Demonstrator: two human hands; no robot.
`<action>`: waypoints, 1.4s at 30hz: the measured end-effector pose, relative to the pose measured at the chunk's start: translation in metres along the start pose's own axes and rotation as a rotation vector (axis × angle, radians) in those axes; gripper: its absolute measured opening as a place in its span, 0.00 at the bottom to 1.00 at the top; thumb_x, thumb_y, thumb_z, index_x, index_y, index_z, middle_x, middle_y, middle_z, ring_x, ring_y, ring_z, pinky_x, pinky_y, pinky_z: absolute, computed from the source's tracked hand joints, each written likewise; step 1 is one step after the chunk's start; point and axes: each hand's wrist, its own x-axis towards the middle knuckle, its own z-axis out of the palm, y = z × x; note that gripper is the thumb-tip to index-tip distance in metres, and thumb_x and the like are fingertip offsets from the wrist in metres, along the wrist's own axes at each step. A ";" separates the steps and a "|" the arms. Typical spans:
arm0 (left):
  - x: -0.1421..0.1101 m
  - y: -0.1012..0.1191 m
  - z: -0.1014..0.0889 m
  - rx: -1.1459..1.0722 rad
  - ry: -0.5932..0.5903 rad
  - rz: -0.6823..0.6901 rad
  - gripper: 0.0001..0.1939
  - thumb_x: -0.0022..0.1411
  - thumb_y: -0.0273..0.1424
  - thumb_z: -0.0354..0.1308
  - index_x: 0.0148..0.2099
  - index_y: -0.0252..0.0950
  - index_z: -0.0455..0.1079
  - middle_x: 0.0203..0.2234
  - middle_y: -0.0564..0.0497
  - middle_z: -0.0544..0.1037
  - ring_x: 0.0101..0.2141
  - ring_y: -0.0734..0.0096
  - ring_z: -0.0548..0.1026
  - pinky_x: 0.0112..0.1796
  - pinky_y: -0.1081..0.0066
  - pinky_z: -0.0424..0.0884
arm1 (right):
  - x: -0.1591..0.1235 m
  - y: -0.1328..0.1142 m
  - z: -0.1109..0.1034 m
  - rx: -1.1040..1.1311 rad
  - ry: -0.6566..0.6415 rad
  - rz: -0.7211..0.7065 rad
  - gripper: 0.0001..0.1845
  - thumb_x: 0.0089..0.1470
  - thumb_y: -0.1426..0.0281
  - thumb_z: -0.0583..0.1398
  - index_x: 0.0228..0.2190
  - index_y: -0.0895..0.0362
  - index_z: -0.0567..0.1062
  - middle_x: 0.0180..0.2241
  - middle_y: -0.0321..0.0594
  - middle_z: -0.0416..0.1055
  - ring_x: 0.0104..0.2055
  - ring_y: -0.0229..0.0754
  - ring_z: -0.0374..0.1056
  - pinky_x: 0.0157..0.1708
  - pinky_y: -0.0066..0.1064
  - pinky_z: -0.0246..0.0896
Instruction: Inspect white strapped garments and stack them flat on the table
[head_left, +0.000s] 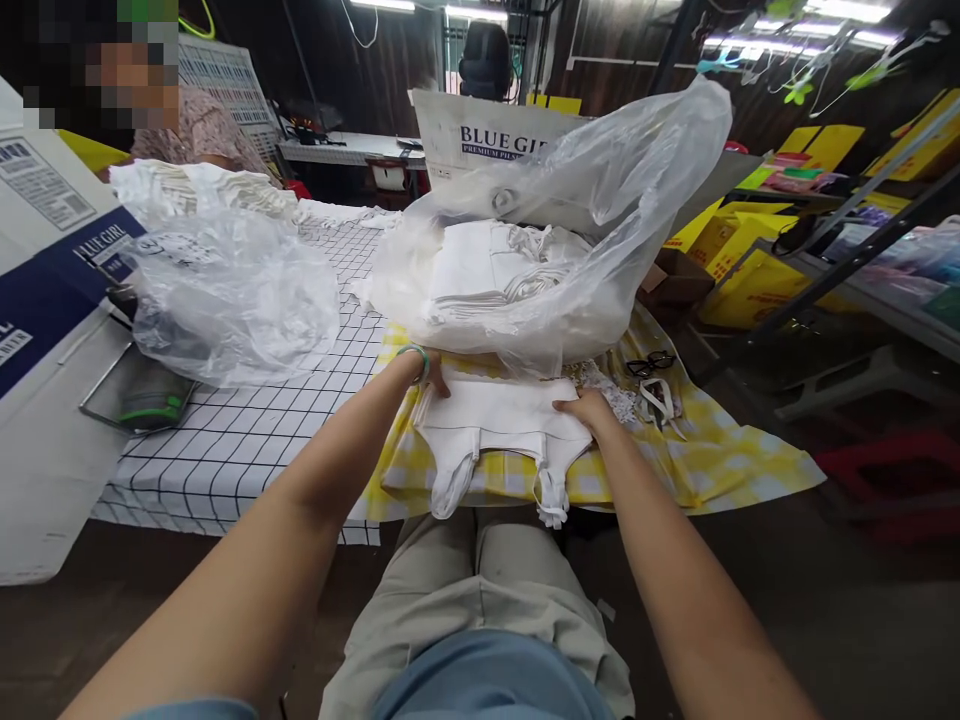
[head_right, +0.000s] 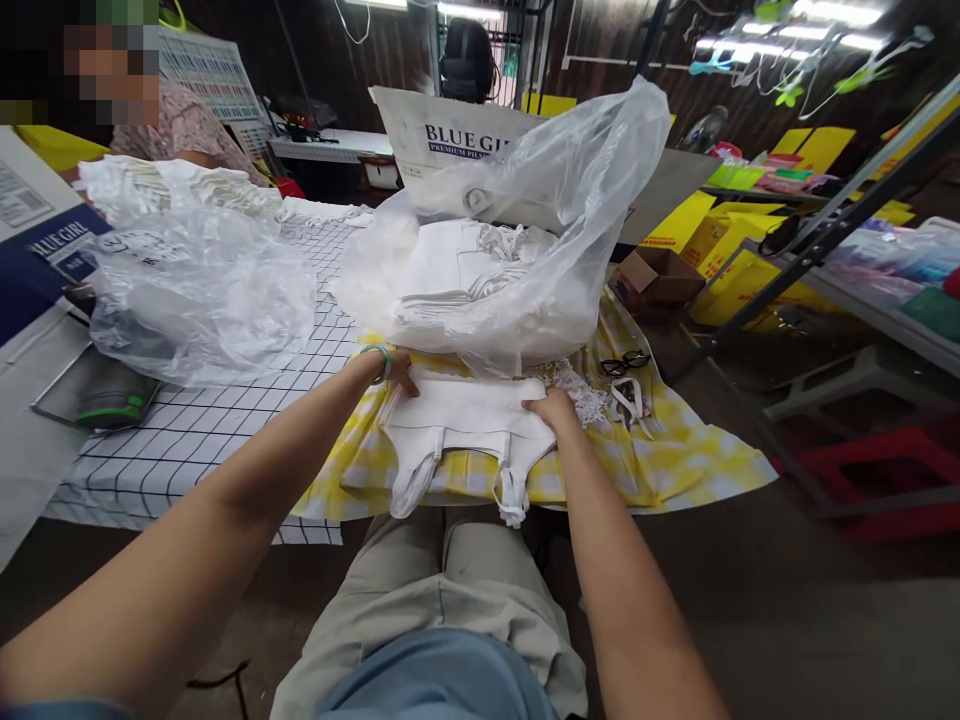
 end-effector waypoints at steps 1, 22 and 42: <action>0.001 0.002 -0.003 0.031 -0.058 -0.045 0.22 0.19 0.35 0.73 0.23 0.34 0.72 0.23 0.44 0.76 0.38 0.45 0.73 0.41 0.58 0.68 | 0.000 -0.001 0.000 0.005 -0.009 0.003 0.15 0.37 0.65 0.68 0.29 0.62 0.76 0.26 0.46 0.75 0.29 0.46 0.71 0.26 0.30 0.63; -0.172 0.024 0.043 -1.400 0.230 0.397 0.23 0.50 0.40 0.67 0.46 0.33 0.73 0.33 0.46 0.80 0.30 0.69 0.76 0.33 0.72 0.72 | -0.116 -0.007 -0.035 0.872 -0.258 -0.307 0.26 0.44 0.52 0.65 0.43 0.51 0.71 0.40 0.43 0.78 0.42 0.50 0.75 0.40 0.39 0.72; -0.241 0.037 -0.139 -1.173 0.800 0.583 0.23 0.46 0.39 0.70 0.45 0.38 0.74 0.36 0.52 0.80 0.42 0.59 0.76 0.36 0.65 0.78 | -0.091 -0.245 -0.156 0.824 -0.202 -0.873 0.31 0.39 0.56 0.70 0.45 0.55 0.74 0.40 0.39 0.77 0.46 0.49 0.72 0.47 0.42 0.70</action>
